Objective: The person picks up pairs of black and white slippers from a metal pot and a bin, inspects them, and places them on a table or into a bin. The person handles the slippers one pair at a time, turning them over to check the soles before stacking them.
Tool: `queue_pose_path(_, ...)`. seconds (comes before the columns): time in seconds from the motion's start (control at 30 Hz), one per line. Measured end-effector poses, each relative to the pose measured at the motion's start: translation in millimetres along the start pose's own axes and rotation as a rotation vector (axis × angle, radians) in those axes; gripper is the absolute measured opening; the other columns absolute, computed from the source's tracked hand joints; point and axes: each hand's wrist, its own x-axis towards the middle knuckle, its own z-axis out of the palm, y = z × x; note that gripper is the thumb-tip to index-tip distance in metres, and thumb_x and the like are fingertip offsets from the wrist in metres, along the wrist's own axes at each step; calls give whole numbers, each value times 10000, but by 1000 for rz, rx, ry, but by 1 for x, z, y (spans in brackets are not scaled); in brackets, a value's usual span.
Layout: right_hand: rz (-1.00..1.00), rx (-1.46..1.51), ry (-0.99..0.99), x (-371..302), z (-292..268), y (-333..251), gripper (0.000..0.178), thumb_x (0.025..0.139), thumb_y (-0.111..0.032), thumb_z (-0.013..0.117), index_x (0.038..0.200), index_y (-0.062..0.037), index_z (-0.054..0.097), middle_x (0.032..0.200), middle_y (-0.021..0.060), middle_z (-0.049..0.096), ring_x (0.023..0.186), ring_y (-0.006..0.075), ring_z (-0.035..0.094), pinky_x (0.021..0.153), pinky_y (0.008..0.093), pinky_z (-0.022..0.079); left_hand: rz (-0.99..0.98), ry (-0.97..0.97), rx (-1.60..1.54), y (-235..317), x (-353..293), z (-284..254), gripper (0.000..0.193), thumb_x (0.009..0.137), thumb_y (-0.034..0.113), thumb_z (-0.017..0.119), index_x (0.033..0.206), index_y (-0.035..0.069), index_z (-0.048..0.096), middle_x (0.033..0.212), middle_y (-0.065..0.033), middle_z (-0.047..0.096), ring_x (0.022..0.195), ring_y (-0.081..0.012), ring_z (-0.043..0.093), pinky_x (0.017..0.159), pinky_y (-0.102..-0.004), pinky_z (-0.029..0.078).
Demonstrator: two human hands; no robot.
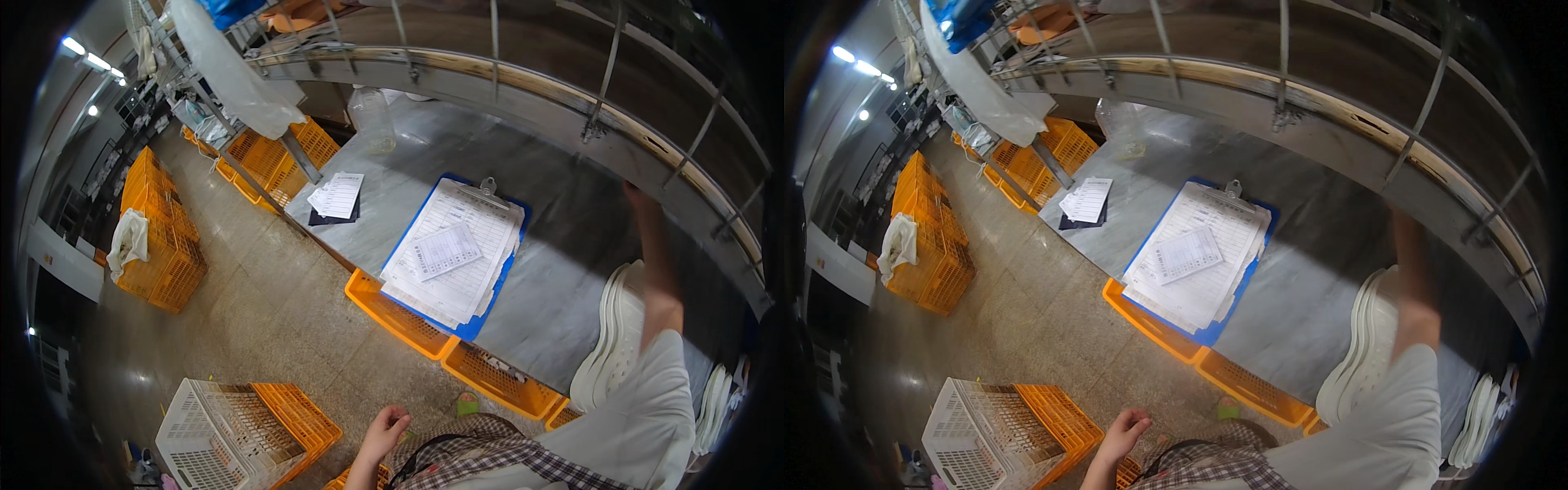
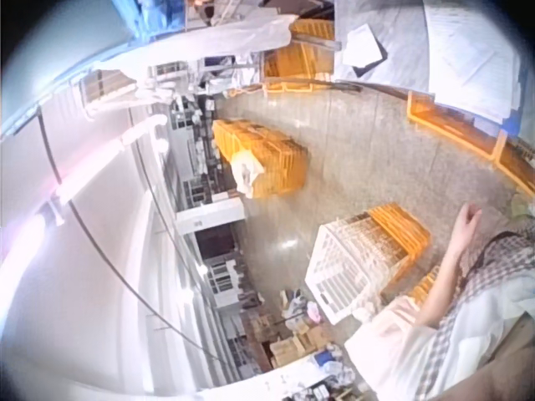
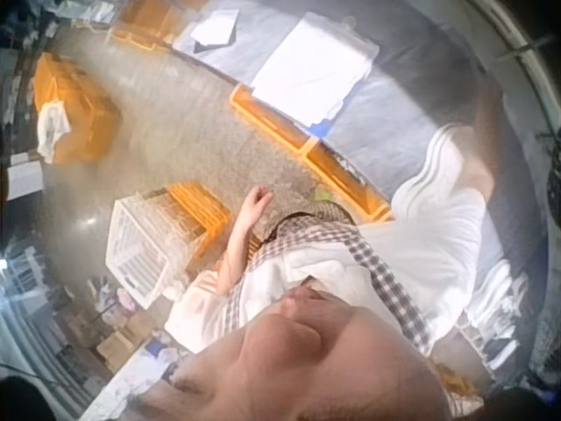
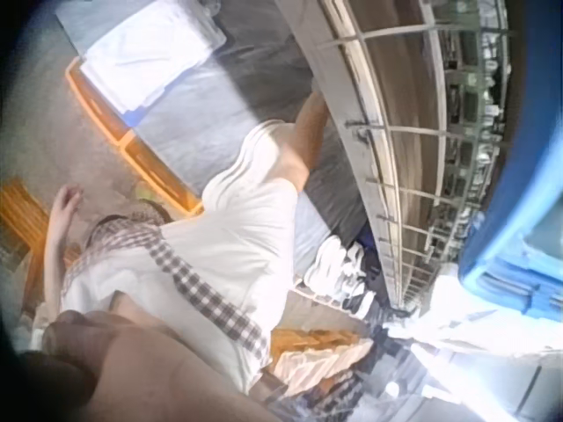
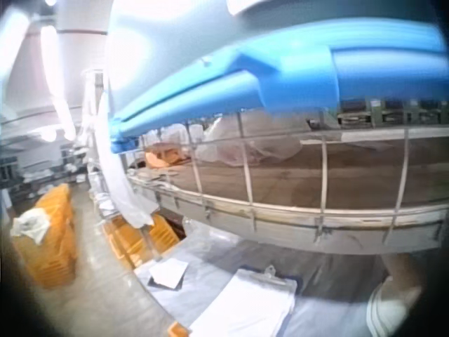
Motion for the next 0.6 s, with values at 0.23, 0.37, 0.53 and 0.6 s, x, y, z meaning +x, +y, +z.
queue_pose_path(0.23,453,-171,-326,-230,11,-42,239,894,-100,518,1113,-8,497,1063,165,543,958,263,582,799,390,546,335,-148,149,79,15,5,414,907,154,611,1275,25,471,1113,-84,567,1022,-158,545,872,-306,448)
queue_pose_path(0.37,468,-235,-799,-404,45,-9,638,710,43,587,1318,-23,407,1265,159,511,1183,298,510,995,448,446,647,-238,-241,133,3,29,577,943,152,517,1419,31,214,1402,-196,348,1228,-276,448,979,-369,417)
queue_pose_path(0.53,41,-999,-1046,-565,50,62,717,821,-31,556,1447,-6,209,1377,220,369,1290,318,373,1068,433,335,511,-221,-941,146,-16,5,568,1013,274,319,1448,41,38,1455,-193,247,1317,-328,342,1080,-448,345)
queue_pose_path(0.6,-223,-1120,-1229,-605,47,85,767,834,-164,623,1444,21,197,1357,268,341,1277,369,350,1073,451,296,580,-70,-877,133,-24,-20,549,1015,274,341,1447,50,87,1444,-173,272,1284,-313,386,1053,-439,373)
